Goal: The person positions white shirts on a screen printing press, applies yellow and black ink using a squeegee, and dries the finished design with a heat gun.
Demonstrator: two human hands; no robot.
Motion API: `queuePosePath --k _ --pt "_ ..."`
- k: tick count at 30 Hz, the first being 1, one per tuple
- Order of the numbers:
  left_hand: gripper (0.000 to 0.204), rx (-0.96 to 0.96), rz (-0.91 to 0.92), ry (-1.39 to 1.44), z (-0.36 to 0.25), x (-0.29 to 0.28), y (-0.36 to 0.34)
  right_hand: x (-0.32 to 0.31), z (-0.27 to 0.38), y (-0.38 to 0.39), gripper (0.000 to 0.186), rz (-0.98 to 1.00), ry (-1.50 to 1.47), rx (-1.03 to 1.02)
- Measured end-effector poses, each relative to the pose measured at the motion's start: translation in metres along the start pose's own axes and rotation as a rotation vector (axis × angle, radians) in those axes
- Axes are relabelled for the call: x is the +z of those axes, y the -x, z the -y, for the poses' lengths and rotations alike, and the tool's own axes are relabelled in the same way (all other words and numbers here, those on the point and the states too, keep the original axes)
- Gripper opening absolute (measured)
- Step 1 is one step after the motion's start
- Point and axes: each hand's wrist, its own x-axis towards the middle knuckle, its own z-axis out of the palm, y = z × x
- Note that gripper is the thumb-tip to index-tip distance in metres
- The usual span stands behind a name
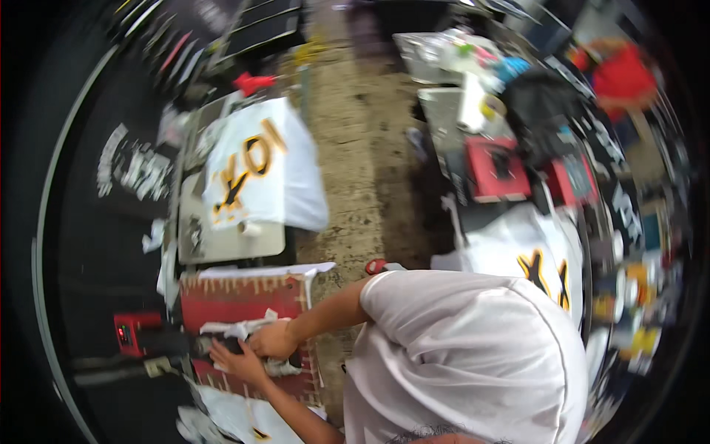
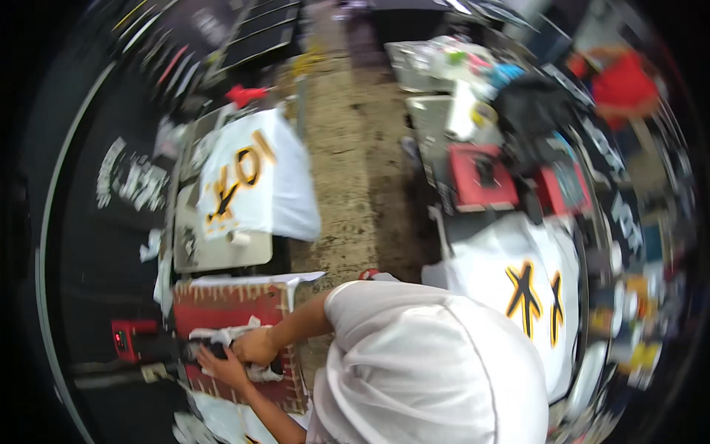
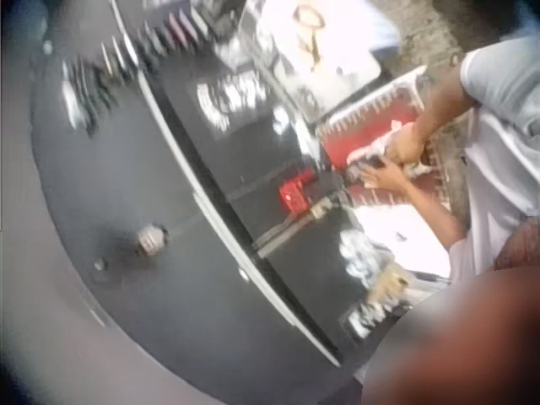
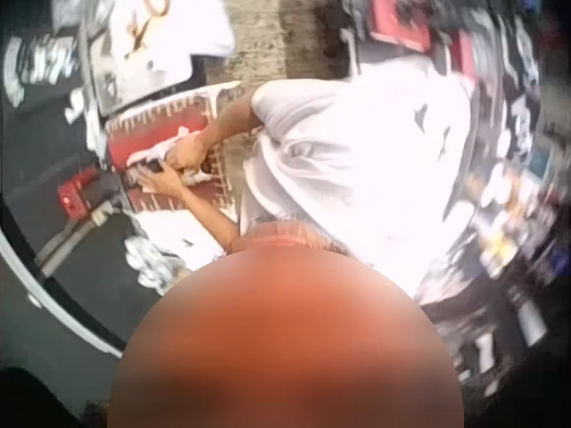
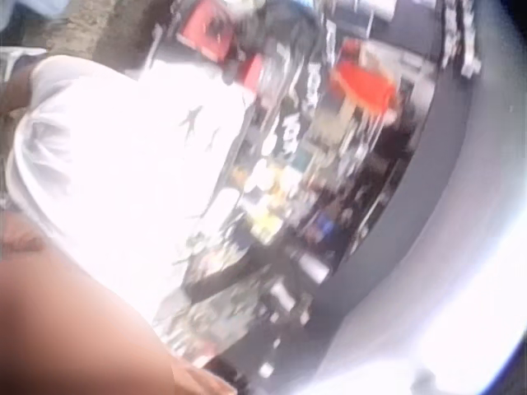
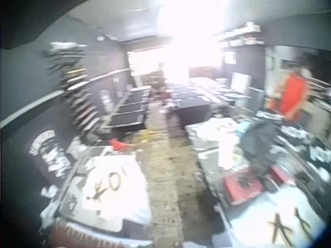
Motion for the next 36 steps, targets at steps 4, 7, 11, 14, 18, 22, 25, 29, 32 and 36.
queuePosePath --k 4,7,11,14,18,22,25,29,32,36 --pt "0.065 0.131 -0.075 -0.083 0.016 0.009 -0.012 0.013 0.001 0.0 0.025 0.062 0.134 0.092" --pt "0.059 0.061 -0.039 -0.122 -0.003 0.007 -0.015 0.013 0.0 0.01 0.023 0.028 0.184 0.154" --pt "0.052 0.091 -0.065 -0.047 0.001 0.005 -0.011 0.014 0.005 0.009 0.022 0.072 0.246 0.19" --pt "0.052 0.12 -0.078 0.015 0.009 0.006 -0.01 0.013 0.009 0.006 0.021 0.081 0.254 0.163" --pt "0.051 0.086 -0.1 0.0 -0.001 -0.004 -0.005 0.011 0.012 0.002 0.021 0.112 0.197 0.135" --pt "0.043 0.006 -0.097 0.038 -0.001 -0.005 -0.006 0.008 0.021 -0.01 0.027 0.159 0.153 0.29" --pt "0.043 0.053 -0.132 0.179 -0.005 -0.012 -0.007 0.008 0.023 -0.024 0.036 0.207 0.083 0.352" --pt "0.039 0.043 -0.14 0.175 -0.003 -0.005 -0.009 0.001 0.013 -0.013 0.034 0.165 0.012 0.311" --pt "0.038 0.022 -0.151 0.174 -0.006 -0.011 -0.009 -0.002 0.015 -0.013 0.033 0.17 0.028 0.287" --pt "0.042 0.02 -0.145 0.163 -0.009 -0.013 -0.009 -0.005 0.015 -0.013 0.03 0.132 -0.022 0.271"
